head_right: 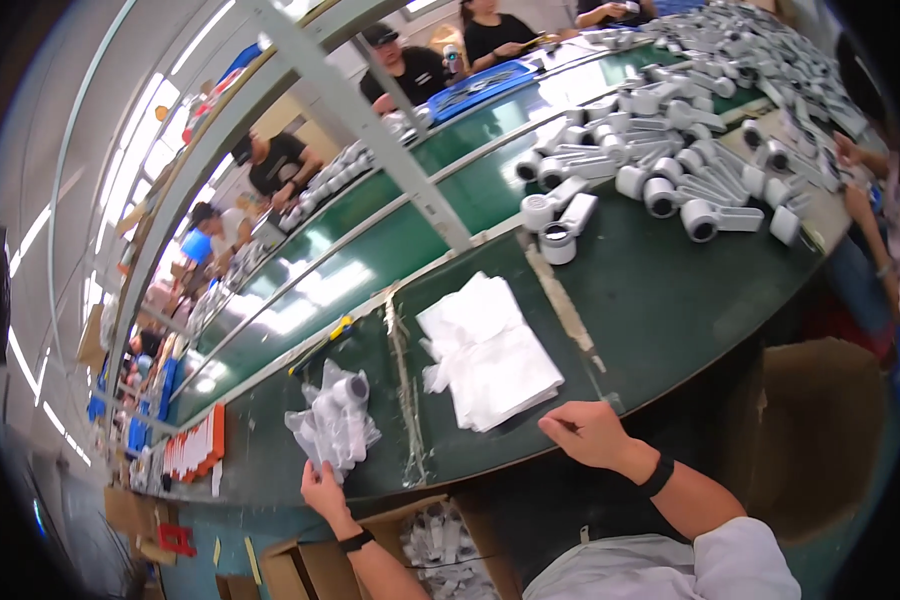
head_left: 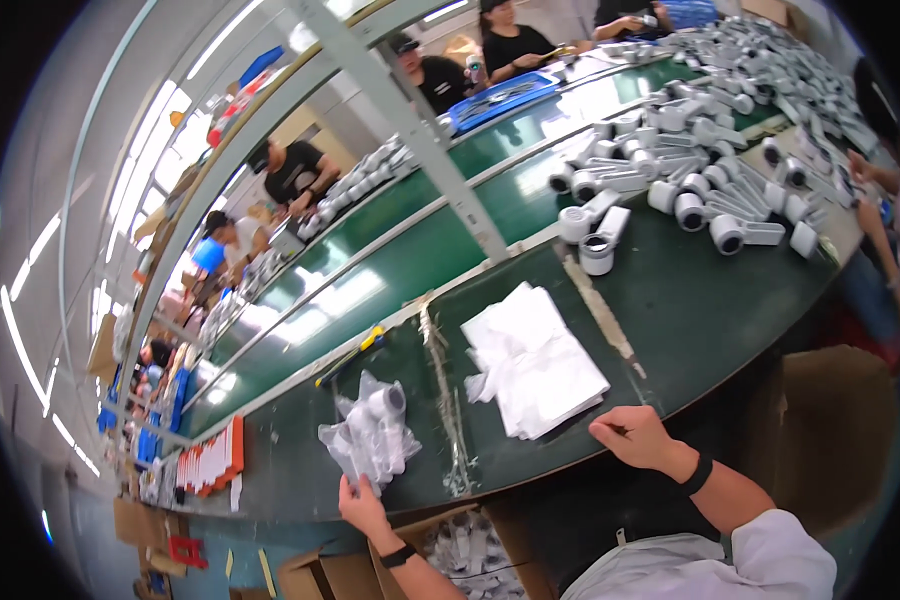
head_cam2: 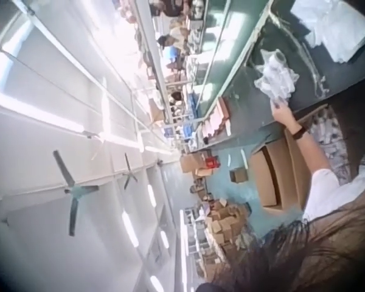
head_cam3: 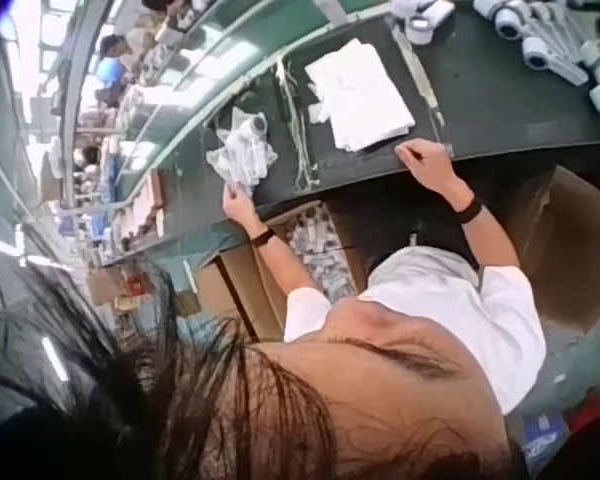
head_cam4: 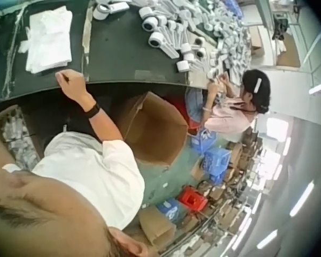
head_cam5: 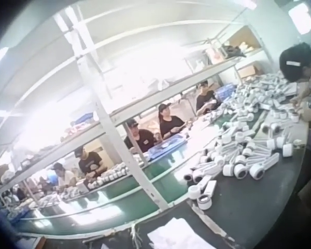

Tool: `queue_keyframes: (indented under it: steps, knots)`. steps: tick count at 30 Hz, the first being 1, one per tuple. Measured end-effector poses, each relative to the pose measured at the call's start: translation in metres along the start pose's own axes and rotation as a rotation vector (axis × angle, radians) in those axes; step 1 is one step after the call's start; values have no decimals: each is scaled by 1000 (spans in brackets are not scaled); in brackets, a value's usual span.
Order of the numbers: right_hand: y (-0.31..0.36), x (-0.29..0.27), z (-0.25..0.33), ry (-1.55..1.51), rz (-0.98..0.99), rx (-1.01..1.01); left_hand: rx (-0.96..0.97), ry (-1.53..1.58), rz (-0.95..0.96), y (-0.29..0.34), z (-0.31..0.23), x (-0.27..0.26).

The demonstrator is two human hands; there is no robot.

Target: The person picks up a handheld fan, slides it into a plastic bag, and places the bagged fan into a cardboard box, repeating the process for several more fans.

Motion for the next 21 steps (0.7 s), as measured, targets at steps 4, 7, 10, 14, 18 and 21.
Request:
queue_keyframes:
  steps: [4, 7, 10, 14, 18, 21]
  knots:
    - [-4, -14, -2, -79, 4, 93, 580, -332, -401, 36, -103, -25]
    - [-43, -39, 30, 69, -39, -4, 247, 198, -8, 69, -128, -1]
    - [-104, -71, 42, 250, -155, -15, 327, 442, 275, 114, -148, 55]
    - [-175, -103, -7, 831, -247, -15, -79, 647, 520, 148, -142, 117]
    - [-218, -99, -46, 1069, -115, 6, -69, 613, 478, 146, -140, 112]
    - [-237, -94, -59, 1137, -63, -19, -74, 616, 480, 147, -140, 115]
Point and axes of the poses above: each hand's wrist, its own y-axis away from the middle knuckle, its own x-axis out of the palm, z = x × y, the point moved 10 cm from there along -y, towards the middle knuckle, and after that the axes turned 5 degrees about -z, right-handed, at the moved point
